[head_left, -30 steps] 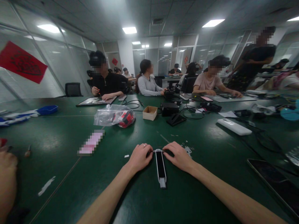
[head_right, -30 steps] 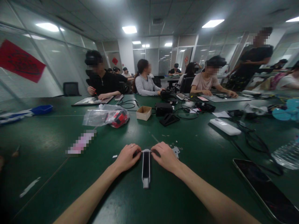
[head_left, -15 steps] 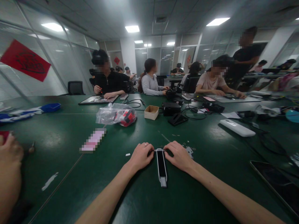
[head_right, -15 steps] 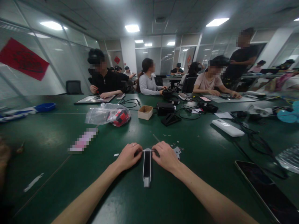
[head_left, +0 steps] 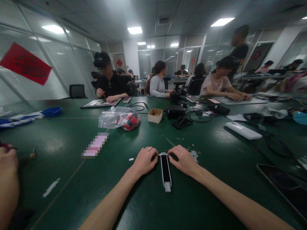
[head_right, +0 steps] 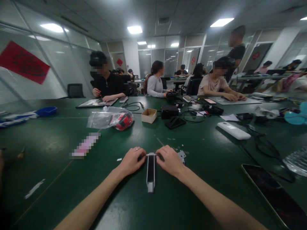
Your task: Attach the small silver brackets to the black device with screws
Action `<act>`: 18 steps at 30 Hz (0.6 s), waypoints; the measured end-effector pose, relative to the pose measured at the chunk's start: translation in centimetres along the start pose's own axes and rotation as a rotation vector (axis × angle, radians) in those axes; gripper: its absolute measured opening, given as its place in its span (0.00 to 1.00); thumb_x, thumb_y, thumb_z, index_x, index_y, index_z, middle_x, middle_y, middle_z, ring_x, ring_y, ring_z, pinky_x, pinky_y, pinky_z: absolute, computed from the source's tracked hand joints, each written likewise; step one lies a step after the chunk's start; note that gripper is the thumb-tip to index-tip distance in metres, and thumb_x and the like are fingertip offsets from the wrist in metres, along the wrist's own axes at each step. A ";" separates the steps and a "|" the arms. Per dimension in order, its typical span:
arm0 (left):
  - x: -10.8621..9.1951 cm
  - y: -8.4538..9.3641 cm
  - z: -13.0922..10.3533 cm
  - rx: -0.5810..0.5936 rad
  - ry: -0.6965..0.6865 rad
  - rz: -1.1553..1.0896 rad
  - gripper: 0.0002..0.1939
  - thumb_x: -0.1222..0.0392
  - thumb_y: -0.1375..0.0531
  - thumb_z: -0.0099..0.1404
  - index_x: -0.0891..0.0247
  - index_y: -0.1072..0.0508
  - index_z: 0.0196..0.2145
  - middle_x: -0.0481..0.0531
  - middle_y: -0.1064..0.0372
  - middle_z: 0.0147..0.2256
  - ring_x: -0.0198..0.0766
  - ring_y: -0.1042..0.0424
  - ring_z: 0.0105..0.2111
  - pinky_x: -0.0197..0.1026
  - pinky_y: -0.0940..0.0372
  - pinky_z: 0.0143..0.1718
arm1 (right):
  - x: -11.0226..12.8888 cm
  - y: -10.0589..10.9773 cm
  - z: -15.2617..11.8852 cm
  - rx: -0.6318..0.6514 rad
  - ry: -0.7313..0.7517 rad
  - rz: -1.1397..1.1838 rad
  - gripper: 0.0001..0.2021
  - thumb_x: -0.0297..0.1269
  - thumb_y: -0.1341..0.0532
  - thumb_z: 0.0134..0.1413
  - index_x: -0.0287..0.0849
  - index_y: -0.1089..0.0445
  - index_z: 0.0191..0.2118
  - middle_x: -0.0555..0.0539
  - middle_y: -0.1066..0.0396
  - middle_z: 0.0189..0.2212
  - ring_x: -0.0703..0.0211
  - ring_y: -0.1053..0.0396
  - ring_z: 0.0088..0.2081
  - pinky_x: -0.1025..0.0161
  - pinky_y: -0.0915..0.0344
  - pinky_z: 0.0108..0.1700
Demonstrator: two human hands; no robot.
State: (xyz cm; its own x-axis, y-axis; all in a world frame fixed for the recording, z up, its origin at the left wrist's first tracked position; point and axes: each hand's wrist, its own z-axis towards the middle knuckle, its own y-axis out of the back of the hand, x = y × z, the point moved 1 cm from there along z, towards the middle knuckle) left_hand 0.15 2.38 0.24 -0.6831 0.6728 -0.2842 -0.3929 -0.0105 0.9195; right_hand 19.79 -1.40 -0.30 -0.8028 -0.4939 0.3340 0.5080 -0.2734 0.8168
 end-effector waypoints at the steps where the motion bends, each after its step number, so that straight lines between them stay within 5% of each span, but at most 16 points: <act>1: 0.0 0.0 0.0 0.000 -0.002 0.001 0.04 0.64 0.46 0.62 0.61 0.32 0.34 0.50 0.32 0.34 0.39 0.33 0.36 0.40 0.43 0.36 | 0.0 0.0 0.0 0.001 0.000 0.004 0.05 0.29 0.43 0.53 0.41 0.30 0.35 0.45 0.28 0.33 0.55 0.33 0.37 0.55 0.34 0.39; 18: 0.0 0.1 0.0 -0.011 -0.022 0.003 0.04 0.65 0.46 0.62 0.61 0.32 0.33 0.50 0.33 0.33 0.38 0.34 0.35 0.39 0.42 0.36 | 0.0 0.1 -0.1 0.007 0.007 -0.018 0.05 0.29 0.42 0.53 0.40 0.30 0.36 0.46 0.28 0.34 0.56 0.33 0.37 0.57 0.34 0.41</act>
State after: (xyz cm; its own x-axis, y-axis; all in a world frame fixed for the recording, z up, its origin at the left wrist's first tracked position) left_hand 0.13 2.39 0.32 -0.6708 0.6886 -0.2753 -0.3979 -0.0209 0.9172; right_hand 19.88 -1.47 -0.31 -0.8093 -0.4950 0.3162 0.4917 -0.2762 0.8258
